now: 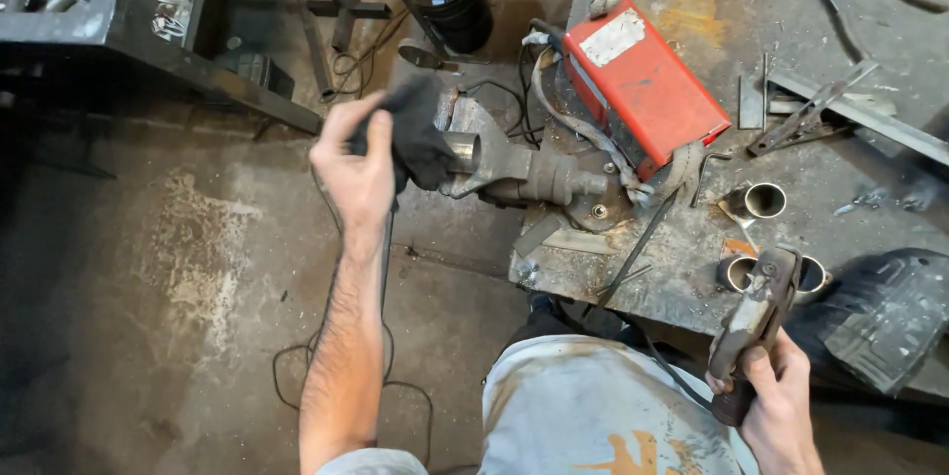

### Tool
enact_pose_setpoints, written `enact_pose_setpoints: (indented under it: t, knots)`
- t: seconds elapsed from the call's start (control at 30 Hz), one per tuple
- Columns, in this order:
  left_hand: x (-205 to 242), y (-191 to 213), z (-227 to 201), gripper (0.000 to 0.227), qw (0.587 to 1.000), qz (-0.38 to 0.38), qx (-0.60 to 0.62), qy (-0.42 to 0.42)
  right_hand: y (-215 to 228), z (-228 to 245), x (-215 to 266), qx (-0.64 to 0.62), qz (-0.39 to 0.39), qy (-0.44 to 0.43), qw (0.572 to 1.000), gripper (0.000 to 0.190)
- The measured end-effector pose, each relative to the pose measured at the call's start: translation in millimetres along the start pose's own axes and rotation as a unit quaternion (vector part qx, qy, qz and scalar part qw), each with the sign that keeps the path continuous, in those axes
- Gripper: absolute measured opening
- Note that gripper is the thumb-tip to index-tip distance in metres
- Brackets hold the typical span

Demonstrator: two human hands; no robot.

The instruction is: The person welds a cylindrical steel piece held in a bench vise, using an arc welding electrode holder to strike arcs that produce sparks and smoke. They hold the piece with a cloth, reposition it between welds, and continue welding along the joint.

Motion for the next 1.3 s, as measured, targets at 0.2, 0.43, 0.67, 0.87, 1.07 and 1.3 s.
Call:
enact_pose_setpoints:
  t: [0.2, 0.43, 0.67, 0.87, 1.07, 1.3]
  knots:
    - [8, 40, -127, 0.020, 0.969, -0.205, -0.109, -0.083, 9, 1, 1, 0.066, -0.011, 0.007, 0.998, 0.050]
    - [103, -80, -191, 0.020, 0.982, -0.044, -0.088, -0.160, 44, 28, 46, 0.078, -0.069, 0.021, 0.994, 0.074]
    - [152, -283, -160, 0.023, 0.967, 0.153, 0.140, -0.151, 55, 59, 109, 0.118, -0.164, 0.028, 0.979, 0.060]
    - [159, -341, -205, 0.033, 0.947, 0.235, 0.047, -0.216, 77, 35, 173, 0.095, -0.340, 0.044, 0.935, 0.078]
    - [287, -329, -264, 0.037, 0.746, 0.632, 0.211, -0.002, 97, 67, 189, -0.033, -0.327, 0.217, 0.919, 0.073]
    - [407, -364, -282, 0.069, 0.525, 0.688, 0.454, 0.212, 125, 145, 196, 0.327, -0.306, 0.254, 0.857, 0.057]
Point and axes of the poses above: each hand's wrist, its own x-axis away from the middle knuckle, its own y-axis out of the back of the hand, z = x × y, the point moved 5 cm from there along -x, towards the middle knuckle
